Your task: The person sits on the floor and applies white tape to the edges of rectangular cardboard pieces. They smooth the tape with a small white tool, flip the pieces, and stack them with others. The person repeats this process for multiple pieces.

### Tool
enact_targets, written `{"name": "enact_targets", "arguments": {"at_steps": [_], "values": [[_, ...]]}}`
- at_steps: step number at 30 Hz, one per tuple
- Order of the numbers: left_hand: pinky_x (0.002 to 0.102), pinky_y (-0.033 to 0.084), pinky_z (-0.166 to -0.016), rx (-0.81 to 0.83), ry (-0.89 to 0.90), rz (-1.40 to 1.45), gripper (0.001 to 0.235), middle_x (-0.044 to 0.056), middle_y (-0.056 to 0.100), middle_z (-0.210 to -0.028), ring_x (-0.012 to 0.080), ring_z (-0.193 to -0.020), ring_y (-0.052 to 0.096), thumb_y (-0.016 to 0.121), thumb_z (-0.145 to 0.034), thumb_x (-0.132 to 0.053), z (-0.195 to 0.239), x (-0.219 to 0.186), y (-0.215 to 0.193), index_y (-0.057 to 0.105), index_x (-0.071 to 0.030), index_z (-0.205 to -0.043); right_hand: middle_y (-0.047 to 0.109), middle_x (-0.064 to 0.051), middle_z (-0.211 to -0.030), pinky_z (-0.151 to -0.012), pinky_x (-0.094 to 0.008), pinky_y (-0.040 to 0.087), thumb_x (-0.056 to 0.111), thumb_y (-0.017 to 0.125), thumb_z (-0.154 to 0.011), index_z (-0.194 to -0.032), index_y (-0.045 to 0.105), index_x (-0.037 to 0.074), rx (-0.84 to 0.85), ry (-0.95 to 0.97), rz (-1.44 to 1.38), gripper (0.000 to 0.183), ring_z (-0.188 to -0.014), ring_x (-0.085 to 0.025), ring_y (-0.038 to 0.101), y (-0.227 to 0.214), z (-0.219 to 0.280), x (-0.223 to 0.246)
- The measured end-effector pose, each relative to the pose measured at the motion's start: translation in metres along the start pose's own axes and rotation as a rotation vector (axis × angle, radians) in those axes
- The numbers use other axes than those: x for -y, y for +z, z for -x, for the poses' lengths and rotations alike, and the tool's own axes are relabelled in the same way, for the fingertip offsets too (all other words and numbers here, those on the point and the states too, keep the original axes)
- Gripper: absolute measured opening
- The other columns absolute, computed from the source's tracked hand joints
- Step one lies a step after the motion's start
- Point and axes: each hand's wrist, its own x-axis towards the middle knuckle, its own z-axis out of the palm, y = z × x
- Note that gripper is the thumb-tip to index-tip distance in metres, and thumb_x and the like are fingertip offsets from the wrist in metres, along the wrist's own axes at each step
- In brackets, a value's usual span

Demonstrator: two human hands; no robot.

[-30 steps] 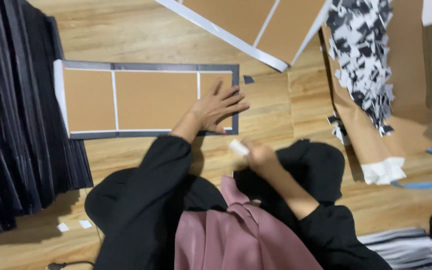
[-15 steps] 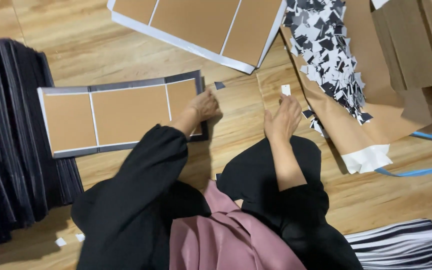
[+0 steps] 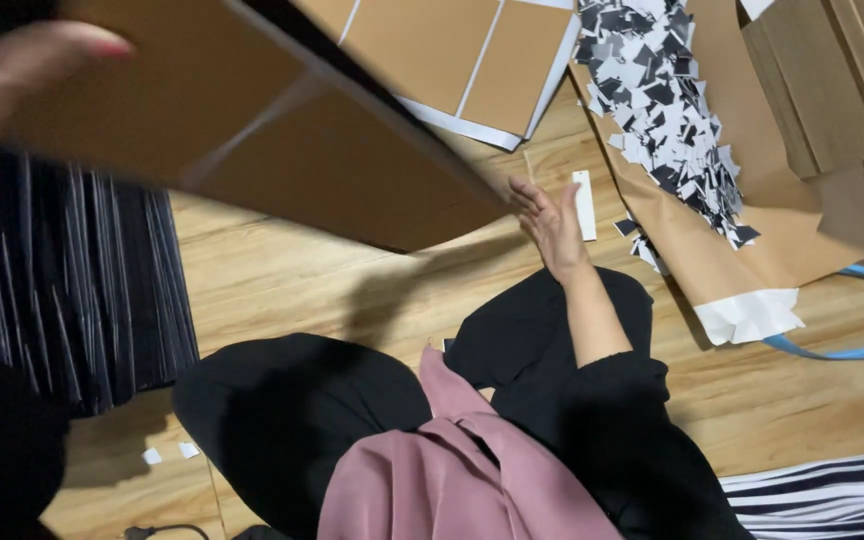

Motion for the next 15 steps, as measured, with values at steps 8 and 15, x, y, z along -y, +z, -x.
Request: {"name": "enact_targets", "arguments": {"at_steps": [8,15], "values": [[0.026,0.045,-0.072,-0.27,-0.488,0.383,0.015,0.0,0.059,-0.096,0.0096,-0.084,0.055,0.061,-0.094,-0.023,0.073,0.15,0.104,0.05,-0.013,-0.097,0.059,-0.009,-0.093,-0.082,-0.033,0.043,0.067,0.033,-0.074,-0.099,0.052,0.007,0.142,0.106,-0.315,0.068,-0.088,-0.02,0.058,0.017,-0.004,-0.006],[0.048,0.039,-0.078,-0.255,-0.875,-0.349,0.065,0.016,0.052,-0.109,0.034,-0.099,0.051,0.079,-0.071,-0.038,0.125,0.243,0.233,0.046,-0.012,-0.121,0.061,-0.007,-0.094,-0.069,-0.033,0.054,0.027,0.061,-0.071,-0.113,0.051,0.004,-0.041,0.226,0.278,0.05,-0.084,-0.021,0.064,0.042,-0.042,-0.059]]}}
